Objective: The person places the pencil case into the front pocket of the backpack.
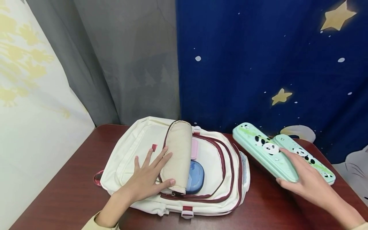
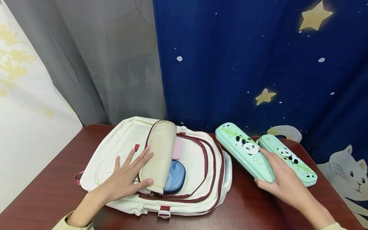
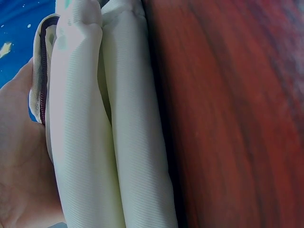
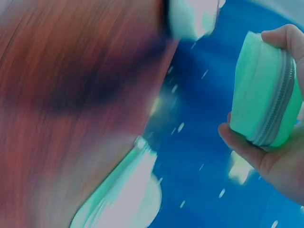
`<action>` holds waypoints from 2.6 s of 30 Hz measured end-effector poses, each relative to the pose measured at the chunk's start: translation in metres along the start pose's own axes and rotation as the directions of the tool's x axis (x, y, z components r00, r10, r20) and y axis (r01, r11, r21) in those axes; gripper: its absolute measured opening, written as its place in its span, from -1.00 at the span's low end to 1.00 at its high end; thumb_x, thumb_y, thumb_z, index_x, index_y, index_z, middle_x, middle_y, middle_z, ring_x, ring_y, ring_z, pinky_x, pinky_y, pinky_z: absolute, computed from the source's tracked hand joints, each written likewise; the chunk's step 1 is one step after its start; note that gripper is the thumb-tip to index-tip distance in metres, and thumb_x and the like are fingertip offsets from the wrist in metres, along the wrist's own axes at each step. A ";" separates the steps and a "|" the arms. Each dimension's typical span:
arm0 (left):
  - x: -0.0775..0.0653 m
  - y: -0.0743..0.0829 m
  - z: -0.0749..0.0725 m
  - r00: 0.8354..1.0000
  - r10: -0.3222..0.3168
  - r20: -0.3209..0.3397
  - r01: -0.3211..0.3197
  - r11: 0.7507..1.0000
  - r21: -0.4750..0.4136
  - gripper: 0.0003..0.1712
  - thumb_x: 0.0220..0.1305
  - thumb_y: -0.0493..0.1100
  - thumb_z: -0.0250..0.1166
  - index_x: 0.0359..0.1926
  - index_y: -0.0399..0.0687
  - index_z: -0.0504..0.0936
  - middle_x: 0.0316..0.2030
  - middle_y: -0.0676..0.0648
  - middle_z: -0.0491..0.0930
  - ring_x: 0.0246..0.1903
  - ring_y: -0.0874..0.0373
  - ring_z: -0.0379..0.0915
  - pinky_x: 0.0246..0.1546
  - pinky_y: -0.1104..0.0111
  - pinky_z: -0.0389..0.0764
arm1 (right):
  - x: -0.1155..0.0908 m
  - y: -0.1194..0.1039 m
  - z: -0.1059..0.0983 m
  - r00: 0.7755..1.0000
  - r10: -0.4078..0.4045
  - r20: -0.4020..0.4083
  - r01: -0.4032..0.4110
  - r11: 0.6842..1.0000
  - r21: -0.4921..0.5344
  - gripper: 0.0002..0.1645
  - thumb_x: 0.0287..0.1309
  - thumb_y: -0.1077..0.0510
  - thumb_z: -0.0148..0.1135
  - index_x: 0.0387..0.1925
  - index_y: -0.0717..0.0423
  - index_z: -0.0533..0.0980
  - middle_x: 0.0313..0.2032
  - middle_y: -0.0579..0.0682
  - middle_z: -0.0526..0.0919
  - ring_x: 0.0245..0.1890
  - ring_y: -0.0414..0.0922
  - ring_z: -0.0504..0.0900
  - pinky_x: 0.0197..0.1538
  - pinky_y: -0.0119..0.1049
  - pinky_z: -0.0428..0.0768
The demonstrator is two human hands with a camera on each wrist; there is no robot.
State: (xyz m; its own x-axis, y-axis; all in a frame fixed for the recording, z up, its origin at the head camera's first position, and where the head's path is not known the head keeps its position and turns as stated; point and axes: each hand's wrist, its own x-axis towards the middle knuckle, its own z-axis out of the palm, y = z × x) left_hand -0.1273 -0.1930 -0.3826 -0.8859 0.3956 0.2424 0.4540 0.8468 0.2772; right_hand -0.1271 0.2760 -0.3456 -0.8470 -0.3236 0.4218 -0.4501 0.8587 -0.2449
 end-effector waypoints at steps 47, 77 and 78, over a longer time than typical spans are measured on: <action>0.000 -0.002 0.000 1.000 -0.010 -0.008 0.010 0.999 -0.047 -0.04 0.21 0.38 0.02 0.47 0.23 -0.19 0.45 0.07 -0.27 0.37 -0.23 -0.31 0.08 -0.37 -0.30 | 0.016 -0.078 0.037 0.951 -0.274 0.143 0.266 0.961 0.068 0.11 -0.46 0.03 0.50 0.32 -0.18 0.29 0.18 0.00 0.39 0.11 -0.02 0.39 -0.08 -0.05 0.45; 0.003 -0.003 0.002 0.998 -0.022 -0.064 0.013 0.992 -0.129 -0.09 0.26 0.29 0.02 0.46 0.31 -0.28 0.45 0.05 -0.37 0.37 -0.20 -0.29 0.05 -0.39 -0.31 | 0.035 -0.073 0.045 0.917 -0.347 0.196 0.294 0.922 0.253 0.11 -0.48 0.12 0.51 0.30 -0.18 0.31 0.21 -0.15 0.33 0.08 -0.16 0.40 -0.03 -0.37 0.39; 0.004 -0.004 0.002 0.997 -0.021 -0.072 0.011 0.990 -0.137 -0.10 0.27 0.29 0.01 0.46 0.30 -0.28 0.45 0.04 -0.36 0.37 -0.20 -0.28 0.05 -0.39 -0.31 | 0.036 -0.074 0.045 0.916 -0.349 0.198 0.296 0.921 0.252 0.11 -0.47 0.11 0.51 0.30 -0.19 0.31 0.22 -0.15 0.33 0.09 -0.16 0.40 -0.04 -0.35 0.40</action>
State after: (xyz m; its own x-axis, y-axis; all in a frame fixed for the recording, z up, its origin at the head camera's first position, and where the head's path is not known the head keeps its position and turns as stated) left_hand -0.1327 -0.1937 -0.3847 -0.8860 0.3514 0.3024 0.4532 0.7942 0.4048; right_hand -0.1370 0.1827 -0.3518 -0.6747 -0.6747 0.2991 -0.7371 0.5949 -0.3207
